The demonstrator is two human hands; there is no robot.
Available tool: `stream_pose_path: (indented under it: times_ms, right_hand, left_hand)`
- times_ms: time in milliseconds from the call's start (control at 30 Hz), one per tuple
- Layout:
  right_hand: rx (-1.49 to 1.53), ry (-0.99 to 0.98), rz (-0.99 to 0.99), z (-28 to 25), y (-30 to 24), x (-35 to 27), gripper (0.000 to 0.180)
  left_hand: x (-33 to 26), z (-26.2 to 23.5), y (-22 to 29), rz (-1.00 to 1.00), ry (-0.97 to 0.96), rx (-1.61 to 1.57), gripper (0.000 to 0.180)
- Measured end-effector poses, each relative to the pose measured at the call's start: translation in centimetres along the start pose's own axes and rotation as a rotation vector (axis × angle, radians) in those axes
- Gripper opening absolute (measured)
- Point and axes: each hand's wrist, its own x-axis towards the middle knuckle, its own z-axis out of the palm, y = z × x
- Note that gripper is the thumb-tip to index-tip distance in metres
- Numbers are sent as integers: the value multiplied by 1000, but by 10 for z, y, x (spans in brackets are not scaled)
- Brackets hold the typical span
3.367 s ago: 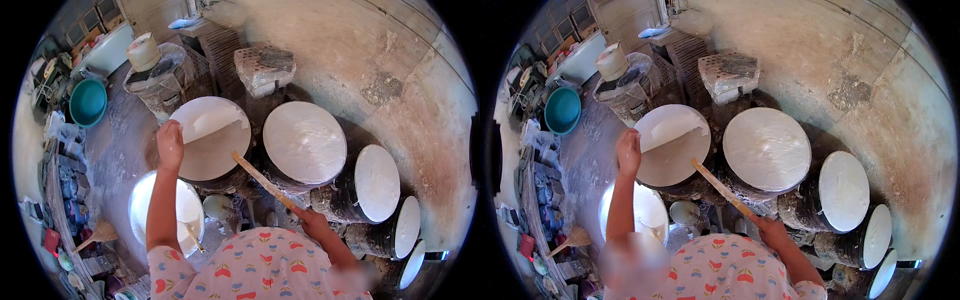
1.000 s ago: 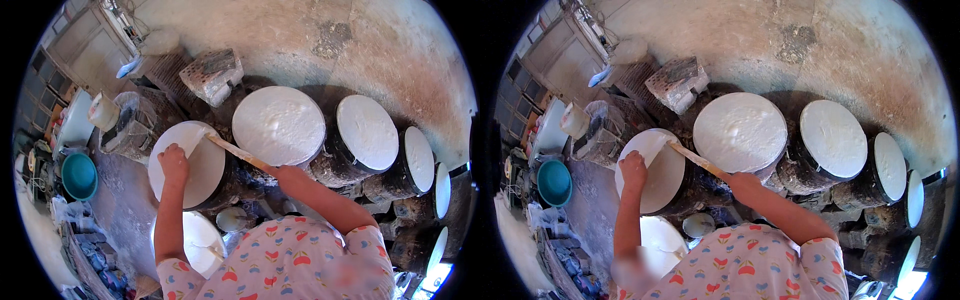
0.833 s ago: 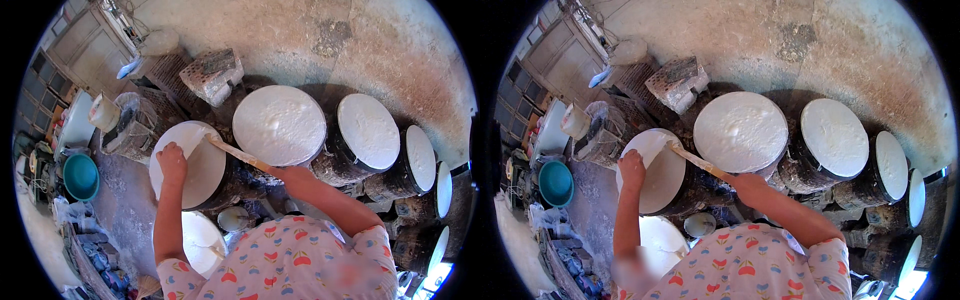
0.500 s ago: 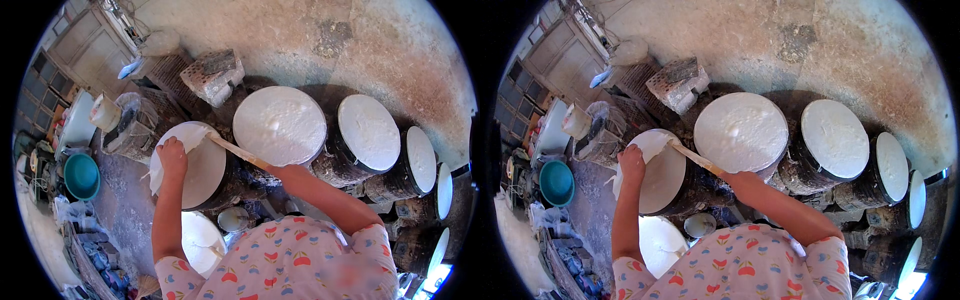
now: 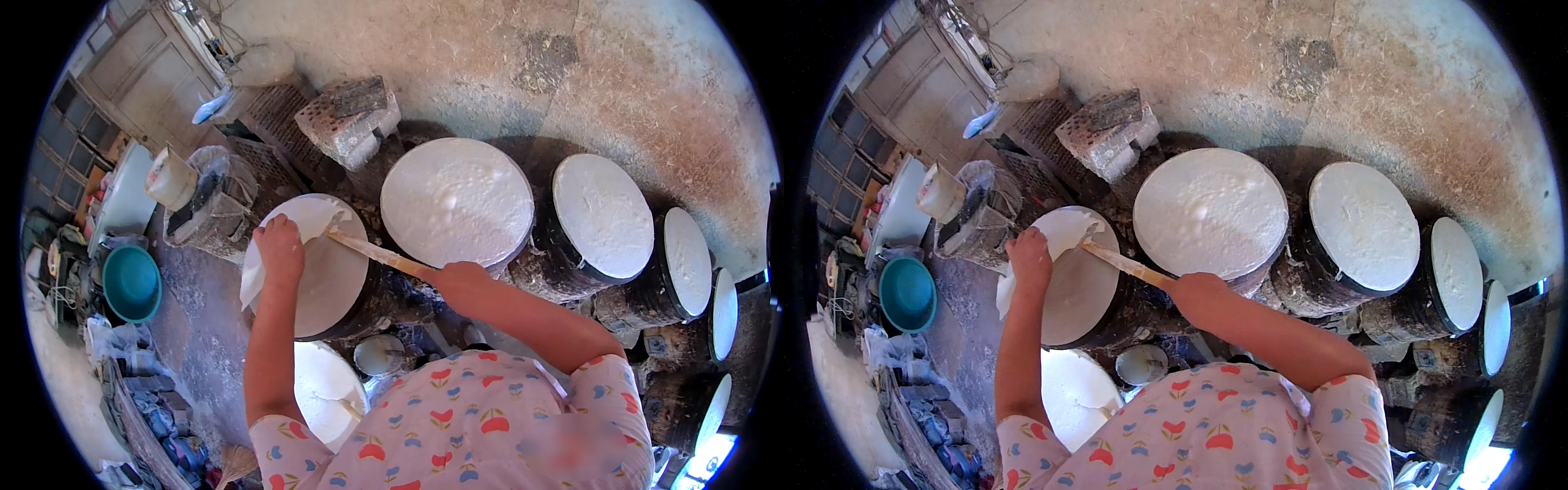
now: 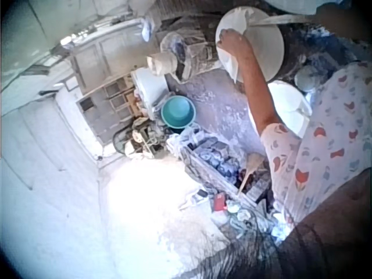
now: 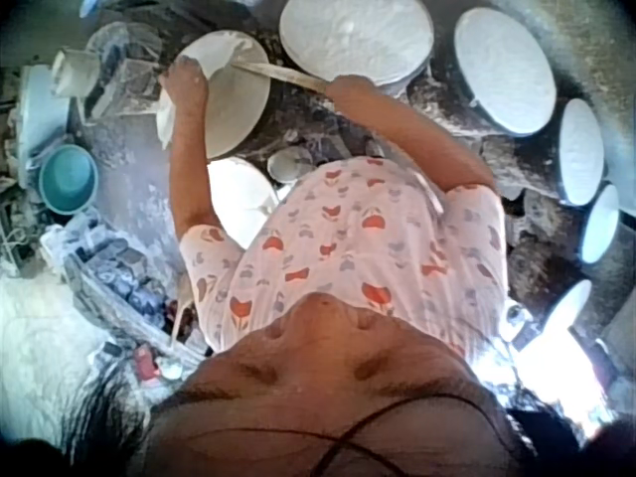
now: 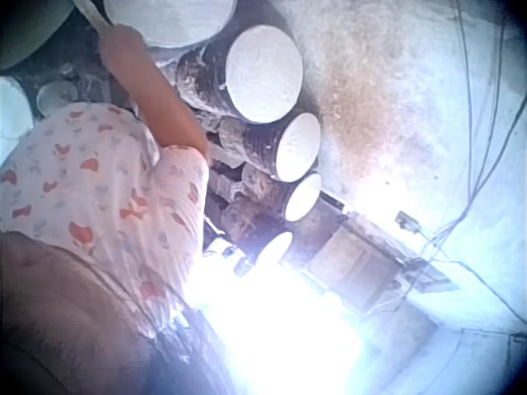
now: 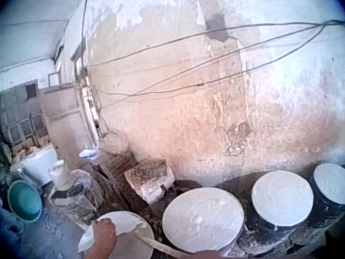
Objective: The person pours white batter from a ladle onto heated circular plates and spreads it into thin layers using a flat wooden stick, then peels off the cooked thin sheets and stacks them on a nearby surface.
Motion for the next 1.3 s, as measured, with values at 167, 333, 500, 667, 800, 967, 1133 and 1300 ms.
stream_pose_path:
  times_ms: [167, 333, 500, 667, 800, 967, 1133, 1300]
  right_hand:
    - [-5, 11, -36, -6, -1, -7, 31]
    - [0, -19, -34, -4, -8, 0, 36]
    - [57, -75, 13, 2, -14, -2, 46]
    - [53, -158, -94, 38, -17, -12, 55]
    - [73, -84, -188, 61, -28, 5, 60]
    - [282, -4, -245, 90, -13, 10, 61]
    - [255, 24, -258, 98, -12, 9, 61]
    - [244, 38, -270, 103, 0, 6, 61]
  left_hand:
    - [-6, 0, -8, -13, -25, 18, 8]
    - [-5, 4, -5, -2, 7, -13, 7]
    - [-15, 6, 2, -15, -55, -5, 7]
    - [-53, 20, 30, 1, -194, -53, 9]
    - [-80, 10, 46, -128, -104, -532, 20]
    - [-150, 32, -35, -590, 473, -507, 39]
    - [-205, 58, -101, -1246, 24, -311, 21]
    - [-206, 90, -117, -1666, 212, -1458, 17]
